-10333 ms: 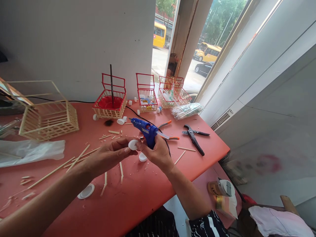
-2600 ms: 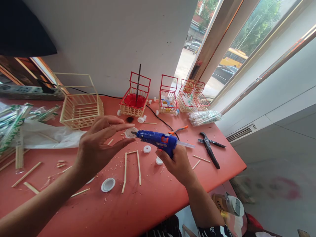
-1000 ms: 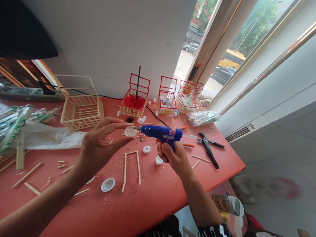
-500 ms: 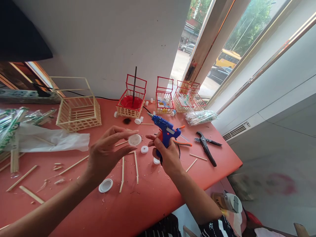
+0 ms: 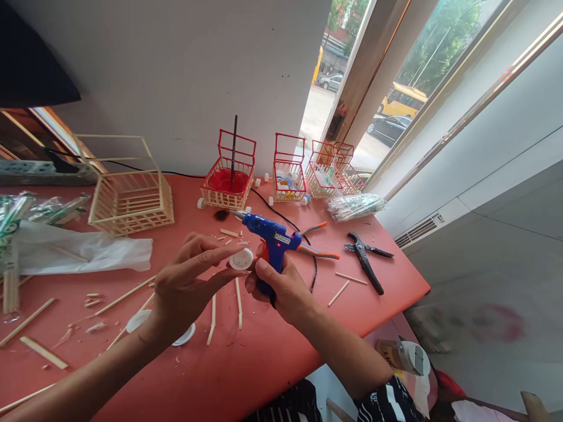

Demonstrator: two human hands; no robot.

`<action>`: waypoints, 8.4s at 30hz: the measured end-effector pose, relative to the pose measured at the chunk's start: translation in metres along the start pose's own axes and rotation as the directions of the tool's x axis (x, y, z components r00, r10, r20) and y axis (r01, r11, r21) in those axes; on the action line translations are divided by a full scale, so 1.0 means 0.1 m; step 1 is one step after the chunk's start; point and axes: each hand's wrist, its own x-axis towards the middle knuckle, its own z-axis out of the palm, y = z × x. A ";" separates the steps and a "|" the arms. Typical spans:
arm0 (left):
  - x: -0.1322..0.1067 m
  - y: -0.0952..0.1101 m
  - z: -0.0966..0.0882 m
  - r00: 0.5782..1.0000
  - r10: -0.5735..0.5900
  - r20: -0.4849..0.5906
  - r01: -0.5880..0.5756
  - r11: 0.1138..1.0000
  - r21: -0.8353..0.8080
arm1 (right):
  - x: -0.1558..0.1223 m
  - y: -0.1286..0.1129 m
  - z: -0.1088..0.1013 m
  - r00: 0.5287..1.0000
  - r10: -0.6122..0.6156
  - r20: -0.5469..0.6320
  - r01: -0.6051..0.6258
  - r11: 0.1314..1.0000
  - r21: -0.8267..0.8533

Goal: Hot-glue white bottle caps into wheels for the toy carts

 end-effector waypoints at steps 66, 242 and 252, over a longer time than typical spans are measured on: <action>0.16 -0.26 -0.09 0.634 -0.619 0.464 0.639 0.081 -0.765 | -0.17 -0.28 -0.08 0.973 -0.231 -0.005 0.189 0.810 -0.555; 0.20 -0.18 -0.13 0.725 -0.643 0.248 0.597 0.407 -0.692 | -0.12 -0.22 -0.17 0.933 -0.358 0.033 0.300 0.723 -0.622; 0.20 -0.14 -0.12 0.807 -0.582 0.102 0.516 0.610 -0.601 | -0.11 -0.19 -0.17 0.926 -0.374 0.055 0.323 0.706 -0.630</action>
